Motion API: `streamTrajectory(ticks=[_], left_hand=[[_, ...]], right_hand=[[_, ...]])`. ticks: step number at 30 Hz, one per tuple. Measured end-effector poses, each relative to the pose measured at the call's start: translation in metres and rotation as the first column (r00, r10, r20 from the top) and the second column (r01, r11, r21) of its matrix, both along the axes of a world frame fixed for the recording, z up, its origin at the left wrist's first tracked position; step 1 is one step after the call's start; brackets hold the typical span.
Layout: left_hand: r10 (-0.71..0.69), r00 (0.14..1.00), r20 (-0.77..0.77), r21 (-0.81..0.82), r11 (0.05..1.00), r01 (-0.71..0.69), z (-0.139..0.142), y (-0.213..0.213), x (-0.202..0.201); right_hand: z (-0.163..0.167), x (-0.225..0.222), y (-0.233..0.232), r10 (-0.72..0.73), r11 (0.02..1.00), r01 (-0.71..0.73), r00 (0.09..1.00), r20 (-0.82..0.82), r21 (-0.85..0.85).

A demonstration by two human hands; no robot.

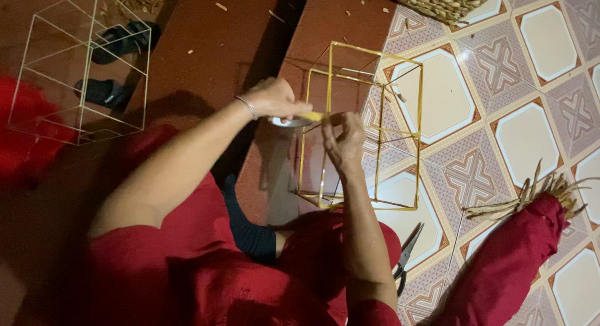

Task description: The person sits on the floor and wraps yellow tape around the edges of a rectangular wire frame. They repeatedly pull tape from a roll, press it along the frame edges, and cut the tape with scissors. A second wire frame and a bundle of sticks are visible nearby.

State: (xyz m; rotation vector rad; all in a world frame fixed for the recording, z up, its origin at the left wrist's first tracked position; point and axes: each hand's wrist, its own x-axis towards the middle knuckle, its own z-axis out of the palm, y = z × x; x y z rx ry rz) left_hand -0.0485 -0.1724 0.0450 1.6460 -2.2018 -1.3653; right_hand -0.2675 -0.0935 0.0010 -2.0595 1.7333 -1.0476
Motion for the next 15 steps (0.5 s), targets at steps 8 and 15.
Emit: streamTrajectory(ticks=[8,15], left_hand=[[-0.152,0.754,-0.639,-0.123,0.988,0.094,0.069,0.008,0.008],[-0.203,0.405,-0.891,-0.106,0.963,0.250,0.121,0.028,-0.034]], right_hand=[[0.058,-0.040,-0.003,-0.046,0.996,-0.018,0.758,0.651,0.092],[0.067,-0.068,0.020,-0.045,0.997,-0.028,0.473,0.880,0.066]])
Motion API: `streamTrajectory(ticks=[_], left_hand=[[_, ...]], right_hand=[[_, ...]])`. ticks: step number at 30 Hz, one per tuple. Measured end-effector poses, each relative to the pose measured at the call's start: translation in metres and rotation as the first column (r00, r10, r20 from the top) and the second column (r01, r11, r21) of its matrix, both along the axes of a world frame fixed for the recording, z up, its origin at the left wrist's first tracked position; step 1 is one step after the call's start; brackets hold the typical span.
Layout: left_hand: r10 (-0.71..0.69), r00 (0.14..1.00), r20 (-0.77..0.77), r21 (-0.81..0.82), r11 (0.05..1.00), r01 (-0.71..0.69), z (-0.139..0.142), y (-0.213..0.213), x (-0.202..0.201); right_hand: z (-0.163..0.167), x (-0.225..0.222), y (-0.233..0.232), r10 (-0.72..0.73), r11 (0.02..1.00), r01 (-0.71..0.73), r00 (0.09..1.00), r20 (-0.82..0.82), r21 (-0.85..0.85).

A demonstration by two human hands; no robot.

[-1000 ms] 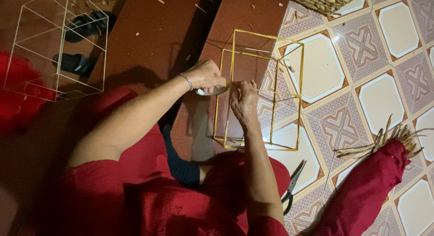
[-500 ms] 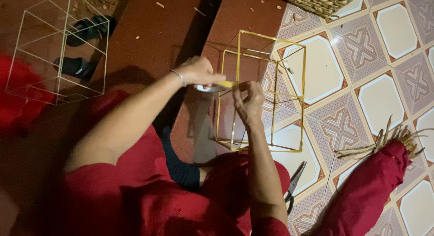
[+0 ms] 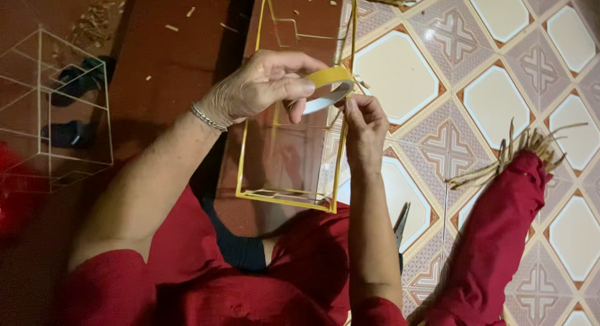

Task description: The person sits on the floor and wraps yellow tape around the edges of a rectangular wire frame. They repeatedly pull tape from a roll, press it along the frame edges, and cut the tape with scissors. A second wire frame and a bundle of sticks are visible nearby.

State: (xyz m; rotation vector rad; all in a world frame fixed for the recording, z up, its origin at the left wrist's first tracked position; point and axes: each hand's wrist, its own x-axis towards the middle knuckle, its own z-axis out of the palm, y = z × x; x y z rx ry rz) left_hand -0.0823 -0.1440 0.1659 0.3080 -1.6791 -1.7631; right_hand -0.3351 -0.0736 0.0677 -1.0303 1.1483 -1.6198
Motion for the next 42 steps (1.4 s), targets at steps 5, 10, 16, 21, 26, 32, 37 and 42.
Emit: streamTrajectory(ticks=[5,10,16,21,26,32,37,42], left_hand=[[0.041,0.984,0.175,-0.030,0.999,-0.037,-0.005,0.004,-0.031],[0.061,0.955,0.291,0.037,0.996,-0.075,-0.027,0.012,-0.053],[0.048,0.909,0.415,-0.002,0.999,-0.052,-0.026,0.009,-0.071],[0.093,0.844,0.529,-0.059,0.996,-0.073,-0.004,0.011,-0.062],[0.223,0.737,0.638,-0.183,0.974,-0.137,0.024,0.011,-0.032],[0.402,0.557,0.727,-0.453,0.890,-0.050,0.030,0.002,-0.014],[0.567,0.241,0.788,-0.598,0.797,0.082,0.006,-0.012,-0.011],[0.621,0.129,0.773,-0.634,0.757,0.159,-0.024,-0.018,-0.013]], right_hand=[[-0.042,-0.015,0.021,-0.006,1.000,0.011,0.976,0.218,-0.020],[-0.069,-0.029,0.041,-0.028,0.998,0.007,0.940,0.340,0.062],[-0.082,-0.043,0.048,0.072,0.997,-0.076,0.895,0.440,-0.009],[-0.086,-0.045,0.044,-0.047,0.998,0.037,0.974,0.221,0.051],[-0.081,-0.049,0.040,-0.023,0.996,0.001,0.967,0.254,0.084],[-0.077,-0.051,0.035,-0.006,0.995,-0.017,0.973,0.231,0.096],[-0.075,-0.049,0.033,-0.010,0.997,-0.011,0.966,0.258,0.081],[-0.074,-0.048,0.033,-0.019,0.996,-0.007,0.962,0.271,0.093]])
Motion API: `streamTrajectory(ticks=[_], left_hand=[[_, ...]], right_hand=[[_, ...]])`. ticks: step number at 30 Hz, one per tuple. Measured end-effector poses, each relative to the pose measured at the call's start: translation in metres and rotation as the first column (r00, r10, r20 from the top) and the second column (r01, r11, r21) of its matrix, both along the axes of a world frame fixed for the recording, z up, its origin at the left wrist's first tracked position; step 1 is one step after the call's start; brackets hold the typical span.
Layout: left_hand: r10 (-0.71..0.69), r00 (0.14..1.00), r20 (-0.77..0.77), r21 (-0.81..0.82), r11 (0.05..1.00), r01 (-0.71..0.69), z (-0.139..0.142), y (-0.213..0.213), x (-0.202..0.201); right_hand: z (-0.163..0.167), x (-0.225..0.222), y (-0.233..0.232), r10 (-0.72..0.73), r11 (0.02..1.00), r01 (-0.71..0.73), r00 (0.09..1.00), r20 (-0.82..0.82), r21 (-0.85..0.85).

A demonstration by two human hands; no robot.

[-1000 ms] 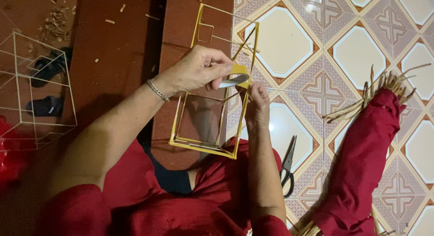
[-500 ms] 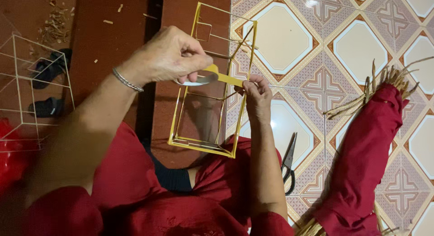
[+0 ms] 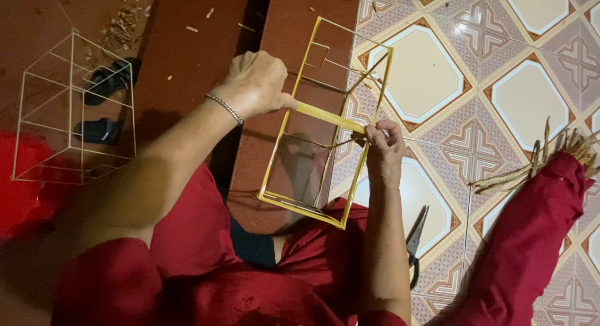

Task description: The person sits on the floor and wraps yellow tape around the edges of a rectangular wire frame. They repeatedly pull tape from a roll, press it along the frame edges, and cut the tape with scissors. A second wire frame and a bundle of sticks are visible nearby.

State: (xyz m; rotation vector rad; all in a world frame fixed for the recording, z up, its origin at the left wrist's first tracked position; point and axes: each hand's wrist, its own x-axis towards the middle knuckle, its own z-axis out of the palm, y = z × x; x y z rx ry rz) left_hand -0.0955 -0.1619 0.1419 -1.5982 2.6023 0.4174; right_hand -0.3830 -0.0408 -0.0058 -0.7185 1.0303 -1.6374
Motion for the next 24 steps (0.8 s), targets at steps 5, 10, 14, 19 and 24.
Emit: streamTrajectory(ticks=[5,10,14,19,24], left_hand=[[0.007,0.999,-0.036,0.024,1.000,-0.006,-0.016,-0.003,-0.001],[-0.052,0.998,-0.037,-0.004,0.999,0.052,-0.032,-0.003,-0.002],[-0.268,0.929,-0.256,-0.276,0.941,0.196,-0.054,0.017,-0.005],[-0.329,0.881,-0.342,-0.327,0.920,0.216,-0.057,0.029,-0.001],[-0.320,0.871,-0.372,-0.295,0.931,0.216,-0.046,0.023,-0.006]], right_hand=[[0.005,0.001,0.000,0.005,1.000,-0.005,1.000,-0.011,0.010],[0.030,0.008,0.004,-0.031,0.997,0.053,0.944,-0.329,0.058],[0.063,0.013,0.012,-0.159,0.985,0.019,0.495,-0.854,-0.172],[0.101,0.013,0.014,-0.076,0.993,-0.085,0.047,-0.996,-0.079],[0.116,0.005,-0.002,-0.058,0.964,-0.261,-0.006,-0.998,-0.054]])
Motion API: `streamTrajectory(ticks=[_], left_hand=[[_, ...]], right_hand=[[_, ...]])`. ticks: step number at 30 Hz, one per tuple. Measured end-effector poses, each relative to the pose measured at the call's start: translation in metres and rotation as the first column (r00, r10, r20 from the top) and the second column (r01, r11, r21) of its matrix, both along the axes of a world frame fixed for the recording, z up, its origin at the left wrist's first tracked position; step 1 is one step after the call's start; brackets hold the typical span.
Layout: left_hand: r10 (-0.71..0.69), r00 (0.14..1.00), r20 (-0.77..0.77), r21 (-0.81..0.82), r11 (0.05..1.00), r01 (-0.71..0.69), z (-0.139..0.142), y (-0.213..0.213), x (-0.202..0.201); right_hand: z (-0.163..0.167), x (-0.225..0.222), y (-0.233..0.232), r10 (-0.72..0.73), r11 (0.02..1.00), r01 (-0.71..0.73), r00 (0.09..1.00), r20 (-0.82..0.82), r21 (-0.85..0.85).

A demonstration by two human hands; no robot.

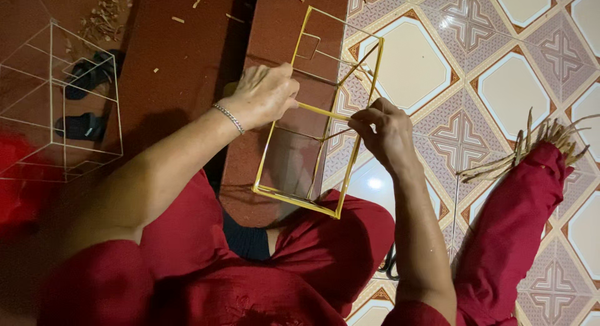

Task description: The person sits on the floor and wraps yellow tape around the edges of a rectangular wire frame. They repeatedly pull tape from a roll, press it along the frame edges, and cut the tape with scissors. A second wire frame and a bundle of sticks are visible nearby.

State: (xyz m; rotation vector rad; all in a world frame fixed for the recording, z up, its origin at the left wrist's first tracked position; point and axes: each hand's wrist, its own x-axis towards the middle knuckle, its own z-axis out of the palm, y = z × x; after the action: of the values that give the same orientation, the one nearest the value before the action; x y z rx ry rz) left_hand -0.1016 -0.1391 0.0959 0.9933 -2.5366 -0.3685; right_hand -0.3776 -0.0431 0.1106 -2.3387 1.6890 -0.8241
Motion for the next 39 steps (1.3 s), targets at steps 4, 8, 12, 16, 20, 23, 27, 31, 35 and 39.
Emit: streamTrajectory(ticks=[4,8,12,16,20,23,27,31,35,39], left_hand=[[-0.135,0.980,0.148,-0.099,0.984,0.150,0.000,-0.003,0.000],[-0.112,0.970,0.218,-0.230,0.960,0.162,-0.006,0.001,-0.005],[-0.108,0.981,0.160,-0.341,0.927,0.158,-0.011,0.006,-0.011],[-0.029,0.981,0.194,-0.296,0.951,0.086,-0.009,0.006,-0.016],[-0.054,0.992,0.113,-0.313,0.946,0.087,-0.006,0.011,-0.007],[-0.097,0.995,0.004,-0.282,0.955,0.094,-0.004,0.013,-0.002],[-0.096,0.994,0.047,-0.298,0.949,0.105,-0.001,0.014,-0.002],[-0.105,0.994,0.040,-0.309,0.944,0.113,0.000,0.014,-0.001],[-0.105,0.994,0.029,-0.292,0.950,0.109,-0.002,0.013,-0.001],[-0.113,0.993,0.017,-0.307,0.945,0.113,-0.005,0.012,0.000]], right_hand=[[-0.005,-0.005,-0.010,0.083,0.993,-0.105,0.952,-0.294,-0.061],[-0.011,-0.007,-0.013,0.095,0.992,-0.117,0.941,-0.326,-0.048],[-0.012,-0.015,-0.009,0.099,0.995,-0.101,0.987,-0.128,-0.014],[-0.010,-0.023,-0.019,-0.204,0.948,0.110,0.930,0.307,0.298],[-0.020,-0.020,-0.042,-0.418,0.883,0.296,0.849,0.323,0.365],[-0.028,-0.021,-0.057,-0.387,0.909,0.343,0.906,0.173,0.237],[-0.031,-0.033,-0.073,-0.524,0.768,0.328,0.815,0.245,0.550],[-0.038,-0.043,-0.085,-0.522,0.770,0.186,0.735,0.434,0.610],[-0.053,-0.041,-0.097,-0.557,0.781,0.198,0.649,0.518,0.592],[-0.056,-0.046,-0.115,-0.541,0.816,0.223,0.620,0.568,0.533]])
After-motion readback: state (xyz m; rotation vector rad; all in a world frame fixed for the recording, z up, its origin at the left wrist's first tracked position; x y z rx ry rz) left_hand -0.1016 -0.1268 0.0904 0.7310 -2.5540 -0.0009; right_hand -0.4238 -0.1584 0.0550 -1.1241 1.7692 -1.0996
